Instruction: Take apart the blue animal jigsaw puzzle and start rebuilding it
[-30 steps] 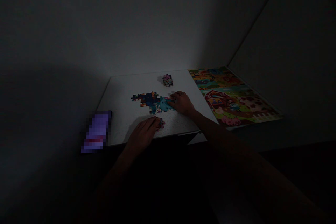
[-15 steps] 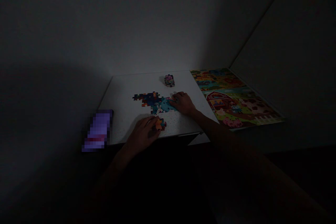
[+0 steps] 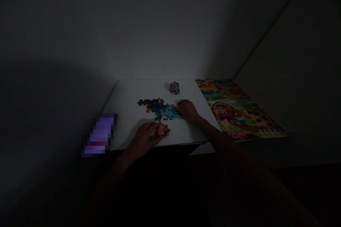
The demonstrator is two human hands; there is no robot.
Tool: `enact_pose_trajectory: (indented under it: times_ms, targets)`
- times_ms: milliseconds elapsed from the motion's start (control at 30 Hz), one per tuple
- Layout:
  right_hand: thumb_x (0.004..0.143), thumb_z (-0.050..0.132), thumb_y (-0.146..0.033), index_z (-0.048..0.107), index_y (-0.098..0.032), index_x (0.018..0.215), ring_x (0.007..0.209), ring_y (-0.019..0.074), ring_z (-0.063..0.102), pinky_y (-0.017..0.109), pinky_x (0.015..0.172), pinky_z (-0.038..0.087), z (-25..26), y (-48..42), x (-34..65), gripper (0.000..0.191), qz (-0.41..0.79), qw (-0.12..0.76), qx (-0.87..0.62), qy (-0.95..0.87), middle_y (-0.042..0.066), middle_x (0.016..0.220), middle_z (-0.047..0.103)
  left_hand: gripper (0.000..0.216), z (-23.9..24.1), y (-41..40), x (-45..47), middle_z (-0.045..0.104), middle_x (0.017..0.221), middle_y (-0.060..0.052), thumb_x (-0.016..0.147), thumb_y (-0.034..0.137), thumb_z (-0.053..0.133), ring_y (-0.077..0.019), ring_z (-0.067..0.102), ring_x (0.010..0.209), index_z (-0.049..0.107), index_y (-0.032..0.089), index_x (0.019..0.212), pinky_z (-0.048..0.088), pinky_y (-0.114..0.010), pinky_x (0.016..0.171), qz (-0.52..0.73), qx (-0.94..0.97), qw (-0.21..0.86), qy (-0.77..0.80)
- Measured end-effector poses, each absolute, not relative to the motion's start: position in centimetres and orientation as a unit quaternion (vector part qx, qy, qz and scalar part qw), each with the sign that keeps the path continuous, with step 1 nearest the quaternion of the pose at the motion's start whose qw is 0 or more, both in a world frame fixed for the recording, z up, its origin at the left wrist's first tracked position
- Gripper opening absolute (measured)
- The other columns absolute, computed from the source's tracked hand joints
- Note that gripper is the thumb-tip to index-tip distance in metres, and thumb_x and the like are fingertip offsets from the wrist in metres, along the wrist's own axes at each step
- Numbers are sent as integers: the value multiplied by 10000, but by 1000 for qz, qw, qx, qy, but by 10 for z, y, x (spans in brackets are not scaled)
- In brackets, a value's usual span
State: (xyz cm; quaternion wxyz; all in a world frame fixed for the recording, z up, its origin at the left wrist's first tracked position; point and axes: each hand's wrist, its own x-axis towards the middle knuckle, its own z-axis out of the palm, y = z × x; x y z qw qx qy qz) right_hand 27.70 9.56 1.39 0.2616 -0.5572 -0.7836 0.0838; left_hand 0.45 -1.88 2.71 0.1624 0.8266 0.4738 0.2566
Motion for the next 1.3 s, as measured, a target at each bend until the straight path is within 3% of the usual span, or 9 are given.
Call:
enact_pose_trajectory:
  times_ms: [267, 433, 700, 1033, 1300]
  targets:
    - [818, 668, -326, 651, -144, 1021, 1062, 245, 551, 374, 915, 448, 26, 105, 280, 273, 151, 244, -562, -776, 121, 1057, 636, 441, 24, -17, 5, 594, 1276, -76, 893, 408, 607, -250, 527, 1187, 555, 262, 1306, 432, -443, 1032, 260, 835, 154, 460]
    - [759, 695, -317, 630, -156, 976, 941, 224, 571, 361, 814, 484, 30, 105, 282, 278, 213, 285, -558, -749, 101, 1003, 626, 459, 29, -17, 7, 593, 1277, -78, 893, 439, 596, -259, 527, 1189, 533, 265, 1313, 440, -464, 1022, 241, 836, 158, 466]
    - [717, 675, -413, 547, -200, 867, 639, 137, 552, 274, 603, 467, 29, 103, 283, 291, 396, 386, -501, -666, -14, 737, 585, 551, 35, -14, 3, 496, 1370, -114, 901, 473, 566, -260, 490, 1273, 443, 265, 1396, 442, -436, 1063, 265, 825, 170, 469]
    - [665, 721, -422, 576, -195, 798, 696, 141, 554, 281, 655, 458, 29, 102, 286, 301, 428, 435, -484, -627, -10, 742, 604, 370, 29, 46, -1, 573, 1304, -112, 967, 272, 380, -260, 502, 1238, 592, 191, 1259, 393, -485, 1065, 236, 840, 53, 485]
    - [631, 760, -440, 565, -209, 773, 692, 142, 558, 286, 665, 464, 34, 97, 280, 334, 461, 461, -462, -602, -18, 730, 603, 367, 23, 46, 2, 546, 1369, -79, 986, 329, 381, -251, 476, 1277, 620, 254, 1255, 364, -476, 1086, 216, 854, 36, 472]
